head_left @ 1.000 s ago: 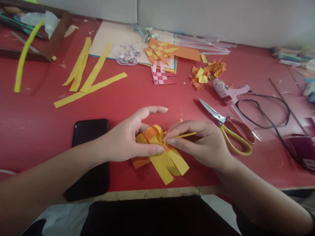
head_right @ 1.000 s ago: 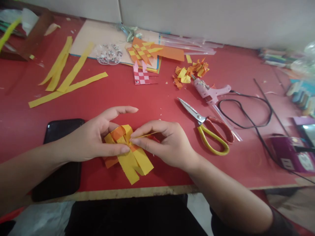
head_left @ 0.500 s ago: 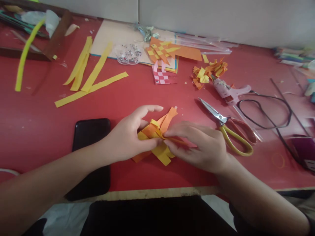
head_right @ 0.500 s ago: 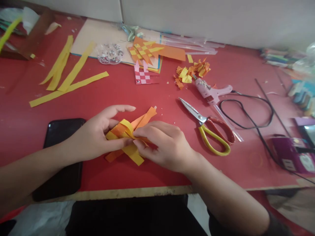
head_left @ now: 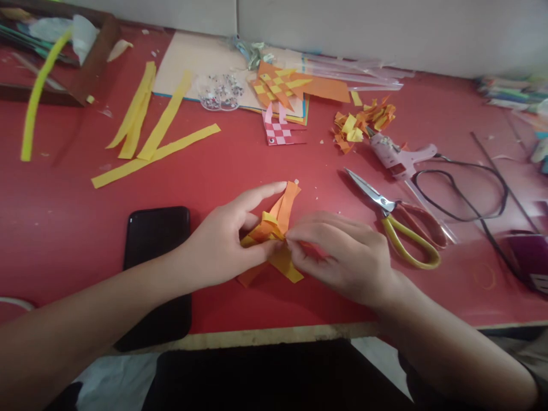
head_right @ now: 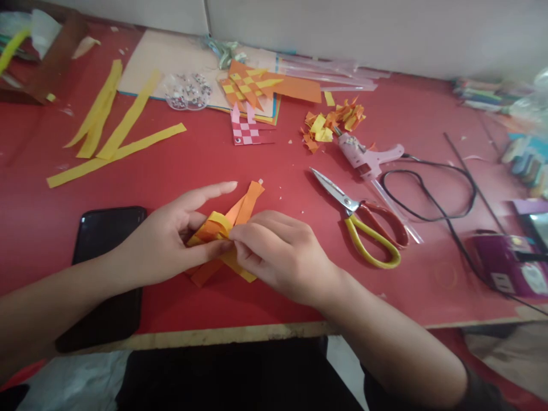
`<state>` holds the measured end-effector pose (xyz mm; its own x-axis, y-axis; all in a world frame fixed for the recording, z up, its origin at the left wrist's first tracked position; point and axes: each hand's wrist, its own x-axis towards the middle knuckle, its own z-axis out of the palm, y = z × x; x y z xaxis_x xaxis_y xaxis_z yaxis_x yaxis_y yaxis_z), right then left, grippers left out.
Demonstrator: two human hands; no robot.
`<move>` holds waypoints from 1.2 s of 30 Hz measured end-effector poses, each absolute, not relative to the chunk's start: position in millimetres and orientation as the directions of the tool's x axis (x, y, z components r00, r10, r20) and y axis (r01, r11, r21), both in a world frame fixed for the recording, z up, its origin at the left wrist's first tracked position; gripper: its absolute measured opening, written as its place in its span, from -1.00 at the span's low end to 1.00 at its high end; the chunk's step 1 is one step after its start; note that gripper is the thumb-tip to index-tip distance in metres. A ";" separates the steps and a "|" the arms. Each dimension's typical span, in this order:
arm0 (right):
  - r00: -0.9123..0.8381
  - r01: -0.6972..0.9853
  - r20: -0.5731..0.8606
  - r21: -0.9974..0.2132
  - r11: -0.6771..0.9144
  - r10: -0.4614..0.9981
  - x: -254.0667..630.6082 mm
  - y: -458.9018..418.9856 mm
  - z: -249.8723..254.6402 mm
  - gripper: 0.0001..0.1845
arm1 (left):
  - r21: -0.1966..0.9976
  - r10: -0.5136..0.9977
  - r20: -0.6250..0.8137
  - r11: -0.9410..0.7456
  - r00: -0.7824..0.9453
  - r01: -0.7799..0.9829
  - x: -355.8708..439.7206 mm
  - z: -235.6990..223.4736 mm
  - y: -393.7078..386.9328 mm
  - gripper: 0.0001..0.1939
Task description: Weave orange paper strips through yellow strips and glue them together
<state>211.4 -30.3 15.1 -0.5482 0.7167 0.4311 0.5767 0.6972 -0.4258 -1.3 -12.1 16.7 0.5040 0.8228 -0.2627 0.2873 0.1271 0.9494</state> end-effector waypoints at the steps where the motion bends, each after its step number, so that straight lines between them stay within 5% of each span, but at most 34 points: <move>1: -0.530 0.582 0.438 -0.436 0.687 0.726 210.1 -30.3 15.5 -0.80 | 0.952 0.826 -0.259 0.130 0.501 0.277 -0.8 16.4 -12.5 -0.24; 9: -0.366 0.638 0.424 -0.534 0.555 0.828 204.2 -31.3 17.5 -0.79 | 0.954 0.846 -0.210 0.066 0.491 0.294 -1.0 18.4 -13.7 -0.32; 16: -0.417 0.622 0.411 -0.522 0.584 0.811 205.5 -30.6 13.5 -0.79 | 0.932 0.847 -0.100 -0.104 0.523 0.348 -2.0 17.4 -14.9 -0.39; 27: -0.337 0.673 0.455 -0.496 0.549 0.824 203.2 -33.3 12.6 -0.78 | 0.940 0.878 -0.157 -0.007 0.452 0.341 0.7 19.3 -17.4 -0.25; 36: -0.244 0.564 0.371 -0.697 0.442 0.896 205.4 -33.8 7.8 -0.77 | 0.955 0.860 -0.195 0.057 0.471 0.291 -0.1 18.7 -15.4 -0.31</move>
<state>205.4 -33.8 7.8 -0.2441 0.8962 0.3706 0.5644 0.4420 -0.6972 -0.1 -15.4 18.7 0.4712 0.8601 -0.1953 0.2913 0.0572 0.9549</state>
